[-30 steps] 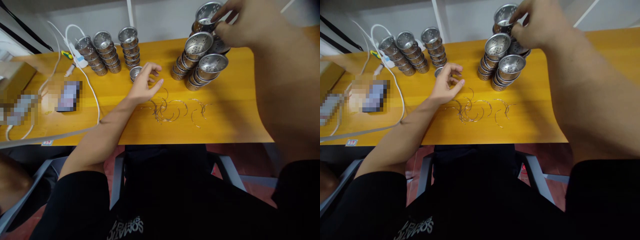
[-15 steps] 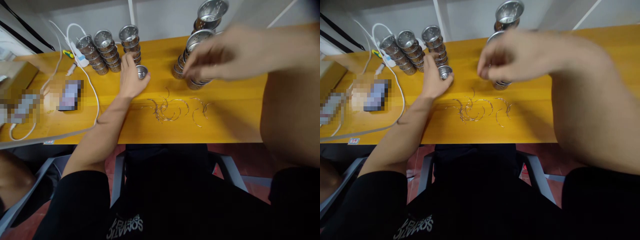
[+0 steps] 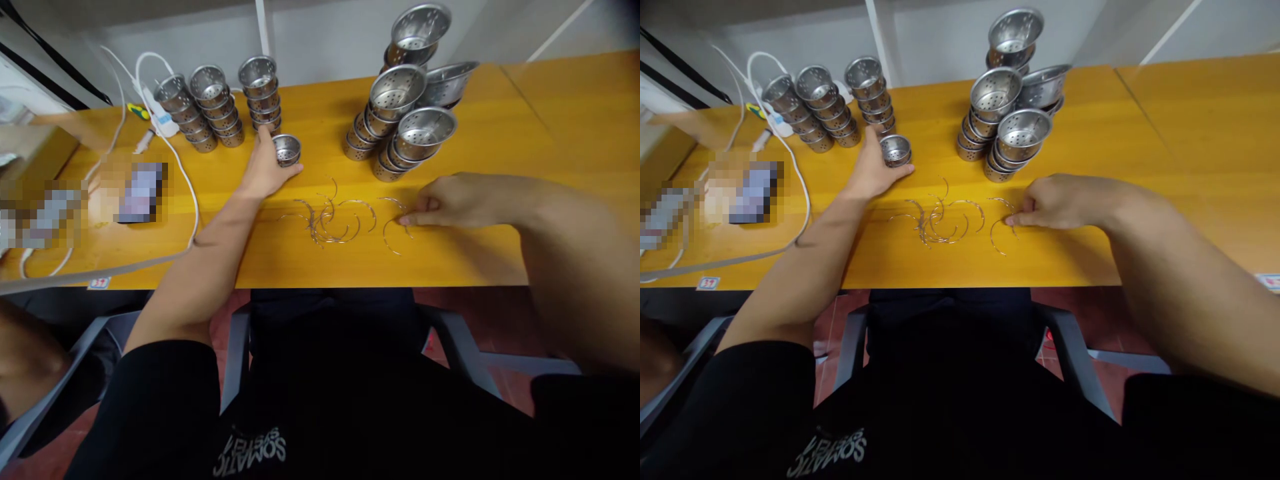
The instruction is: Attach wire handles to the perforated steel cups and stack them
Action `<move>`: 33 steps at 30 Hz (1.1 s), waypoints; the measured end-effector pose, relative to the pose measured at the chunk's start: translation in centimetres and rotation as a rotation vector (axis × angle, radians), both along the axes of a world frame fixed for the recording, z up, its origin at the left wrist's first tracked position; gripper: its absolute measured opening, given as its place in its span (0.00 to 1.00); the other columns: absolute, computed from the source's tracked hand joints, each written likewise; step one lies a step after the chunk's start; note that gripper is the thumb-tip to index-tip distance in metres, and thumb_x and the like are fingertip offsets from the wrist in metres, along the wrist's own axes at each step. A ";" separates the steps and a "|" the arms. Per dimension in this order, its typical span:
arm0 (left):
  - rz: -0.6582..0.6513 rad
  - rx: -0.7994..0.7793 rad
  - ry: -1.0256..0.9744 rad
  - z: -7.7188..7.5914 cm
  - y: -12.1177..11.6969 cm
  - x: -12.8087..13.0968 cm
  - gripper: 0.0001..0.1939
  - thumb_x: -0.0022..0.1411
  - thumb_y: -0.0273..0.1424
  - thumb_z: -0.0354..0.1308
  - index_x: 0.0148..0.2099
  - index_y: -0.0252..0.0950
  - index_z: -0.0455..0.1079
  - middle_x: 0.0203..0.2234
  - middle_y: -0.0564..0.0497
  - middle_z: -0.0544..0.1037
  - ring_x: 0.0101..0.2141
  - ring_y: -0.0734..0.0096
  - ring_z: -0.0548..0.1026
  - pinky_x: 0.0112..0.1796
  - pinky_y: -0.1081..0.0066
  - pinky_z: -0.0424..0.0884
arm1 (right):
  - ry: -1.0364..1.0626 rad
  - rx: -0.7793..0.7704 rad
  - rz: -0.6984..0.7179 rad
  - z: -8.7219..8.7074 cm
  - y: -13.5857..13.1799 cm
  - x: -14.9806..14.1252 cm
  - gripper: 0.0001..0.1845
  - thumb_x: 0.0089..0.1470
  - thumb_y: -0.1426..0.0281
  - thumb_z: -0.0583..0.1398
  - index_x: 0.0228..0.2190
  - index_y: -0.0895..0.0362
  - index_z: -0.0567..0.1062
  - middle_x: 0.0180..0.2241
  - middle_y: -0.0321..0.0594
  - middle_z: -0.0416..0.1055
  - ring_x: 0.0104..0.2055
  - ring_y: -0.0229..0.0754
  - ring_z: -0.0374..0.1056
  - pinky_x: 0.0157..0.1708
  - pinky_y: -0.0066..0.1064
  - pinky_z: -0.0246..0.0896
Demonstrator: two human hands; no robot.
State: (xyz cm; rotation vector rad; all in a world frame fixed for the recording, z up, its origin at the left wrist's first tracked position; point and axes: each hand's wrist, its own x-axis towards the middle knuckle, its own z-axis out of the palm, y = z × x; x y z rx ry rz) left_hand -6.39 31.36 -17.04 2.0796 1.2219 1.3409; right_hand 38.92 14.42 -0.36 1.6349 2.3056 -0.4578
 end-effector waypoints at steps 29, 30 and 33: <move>-0.004 -0.166 -0.204 2.4 -1.3 1.0 0.48 0.47 0.41 0.95 0.63 0.51 0.73 0.55 0.47 0.90 0.61 0.44 0.91 0.66 0.41 0.89 | 0.394 0.099 0.236 -2.2 4.1 -12.5 0.13 0.64 0.71 0.75 0.34 0.49 0.77 0.32 0.39 0.82 0.34 0.49 0.75 0.38 0.45 0.67; -0.008 -0.236 -0.242 3.0 -2.0 1.3 0.49 0.43 0.40 0.97 0.61 0.49 0.74 0.55 0.46 0.91 0.60 0.43 0.91 0.65 0.42 0.90 | 0.450 0.086 0.224 -2.5 4.2 -12.2 0.14 0.63 0.72 0.76 0.34 0.49 0.76 0.31 0.38 0.81 0.32 0.48 0.73 0.37 0.45 0.66; -0.022 -0.350 -0.278 4.4 -3.3 1.7 0.45 0.39 0.40 0.99 0.54 0.47 0.76 0.51 0.47 0.92 0.54 0.45 0.91 0.60 0.45 0.91 | 0.618 0.068 0.184 -3.4 4.3 -11.5 0.15 0.62 0.76 0.74 0.34 0.49 0.75 0.30 0.35 0.77 0.32 0.46 0.69 0.38 0.44 0.63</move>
